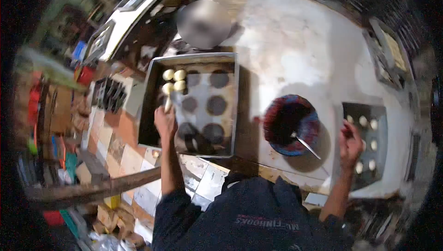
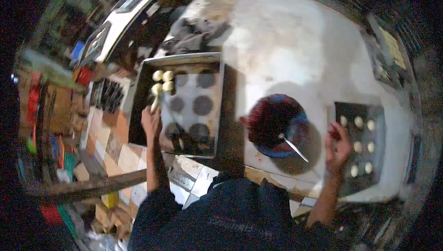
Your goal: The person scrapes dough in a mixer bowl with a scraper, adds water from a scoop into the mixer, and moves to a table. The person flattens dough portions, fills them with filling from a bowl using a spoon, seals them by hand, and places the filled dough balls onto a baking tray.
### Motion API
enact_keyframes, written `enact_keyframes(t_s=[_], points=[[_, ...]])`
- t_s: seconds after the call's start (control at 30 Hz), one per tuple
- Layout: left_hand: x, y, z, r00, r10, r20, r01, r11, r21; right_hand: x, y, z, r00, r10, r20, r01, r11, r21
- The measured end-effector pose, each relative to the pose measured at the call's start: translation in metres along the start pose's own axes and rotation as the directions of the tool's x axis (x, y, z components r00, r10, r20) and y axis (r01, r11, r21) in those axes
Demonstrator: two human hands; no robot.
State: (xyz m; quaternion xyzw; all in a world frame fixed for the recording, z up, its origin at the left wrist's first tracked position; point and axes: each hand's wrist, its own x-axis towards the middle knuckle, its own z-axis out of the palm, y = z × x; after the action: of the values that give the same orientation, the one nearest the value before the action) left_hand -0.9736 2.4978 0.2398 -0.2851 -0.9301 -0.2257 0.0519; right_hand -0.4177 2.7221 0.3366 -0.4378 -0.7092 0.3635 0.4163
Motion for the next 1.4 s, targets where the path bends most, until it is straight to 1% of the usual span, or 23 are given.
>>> enact_keyframes(t_s=[0.07,0.17,0.27,0.33,0.37,0.43,0.47,0.53,0.63,0.67,0.73,0.77,0.8,0.87,0.93,1.0,1.03,1.07,1.13,1.2,1.27,1.33,1.4], points=[[-0.056,0.048,-0.031,1.000,-0.008,0.022,0.019,0.810,-0.586,-0.001,-0.014,0.003,0.984,0.116,0.132,-0.163,0.881,0.445],[-0.107,0.085,-0.043,0.988,0.137,-0.075,-0.141,0.569,-0.810,0.005,0.004,-0.028,0.987,0.150,0.064,-0.163,0.918,0.361],[-0.154,0.125,-0.052,0.987,0.082,-0.140,-0.162,0.487,-0.858,-0.010,0.006,-0.053,0.992,0.122,0.010,-0.122,0.982,0.142],[-0.205,0.216,-0.074,0.995,0.076,-0.060,-0.088,0.457,-0.885,-0.023,-0.018,-0.049,0.928,0.071,0.365,-0.116,0.988,0.104],[-0.226,0.240,-0.065,0.983,0.151,-0.106,-0.168,0.493,-0.853,-0.036,-0.007,-0.029,0.931,-0.130,0.341,0.036,0.962,0.270],[-0.267,0.283,-0.055,0.953,0.299,-0.042,-0.197,0.509,-0.838,-0.062,-0.008,-0.005,0.880,0.064,0.471,-0.286,0.862,0.418],[-0.283,0.303,-0.056,0.929,0.365,0.055,-0.143,0.493,-0.858,-0.071,-0.007,0.003,0.883,0.005,0.470,-0.264,0.833,0.487],[-0.295,0.321,-0.062,0.682,0.676,0.279,-0.227,0.559,-0.797,-0.079,-0.016,-0.001,0.859,0.051,0.509,-0.403,0.680,0.612],[-0.308,0.359,-0.091,0.705,0.660,0.259,-0.099,0.454,-0.885,-0.083,-0.034,-0.029,0.982,-0.052,0.183,-0.053,0.849,0.525],[-0.311,0.355,-0.087,0.705,0.668,0.240,-0.114,0.441,-0.890,-0.085,-0.039,-0.036,0.983,-0.069,0.172,-0.032,0.851,0.524],[-0.311,0.339,-0.073,0.587,0.732,0.346,0.285,0.214,-0.934,-0.087,-0.049,-0.044,0.866,-0.487,0.114,0.455,0.862,0.222],[-0.316,0.346,-0.087,0.624,0.653,0.429,0.426,0.176,-0.888,-0.103,-0.053,-0.023,0.916,-0.402,-0.004,0.362,0.821,0.442],[-0.322,0.343,-0.090,0.699,0.599,0.391,0.394,0.134,-0.909,-0.106,-0.069,-0.026,0.904,-0.428,-0.003,0.396,0.833,0.387],[-0.330,0.335,-0.111,0.820,0.516,0.246,0.186,0.166,-0.968,-0.124,-0.079,-0.014,0.937,-0.325,-0.126,0.334,0.733,0.593],[-0.336,0.318,-0.128,0.857,0.515,0.026,-0.081,0.185,-0.979,-0.128,-0.093,-0.008,0.881,-0.404,-0.245,0.473,0.763,0.442],[-0.344,0.281,-0.126,0.812,0.555,-0.182,-0.412,0.323,-0.852,-0.142,-0.113,0.014,0.937,-0.348,-0.002,0.305,0.818,0.487],[-0.355,0.265,-0.122,0.843,0.483,-0.236,-0.376,0.217,-0.901,-0.150,-0.126,0.023,0.937,-0.336,0.094,0.269,0.869,0.416],[-0.365,0.242,-0.122,0.874,0.454,-0.171,-0.311,0.253,-0.916,-0.163,-0.136,0.040,0.943,-0.327,0.067,0.270,0.865,0.423],[-0.371,0.222,-0.147,0.930,0.361,-0.074,-0.091,0.028,-0.996,-0.187,-0.148,0.065,0.926,-0.376,0.024,0.339,0.860,0.382],[-0.367,0.175,-0.160,0.850,0.527,-0.021,-0.152,0.207,-0.966,-0.213,-0.167,0.088,0.920,-0.354,0.167,0.246,0.855,0.457],[-0.380,0.144,-0.166,0.870,0.487,-0.069,-0.257,0.332,-0.908,-0.234,-0.169,0.125,0.847,-0.481,0.226,0.381,0.846,0.372],[-0.388,0.129,-0.185,0.939,0.234,0.252,0.166,0.332,-0.928,-0.242,-0.164,0.154,0.883,-0.258,0.392,0.135,0.940,0.314],[-0.391,0.102,-0.179,0.956,0.148,0.255,0.188,0.361,-0.914,-0.238,-0.158,0.176,0.777,-0.500,0.383,0.477,0.864,0.160]])
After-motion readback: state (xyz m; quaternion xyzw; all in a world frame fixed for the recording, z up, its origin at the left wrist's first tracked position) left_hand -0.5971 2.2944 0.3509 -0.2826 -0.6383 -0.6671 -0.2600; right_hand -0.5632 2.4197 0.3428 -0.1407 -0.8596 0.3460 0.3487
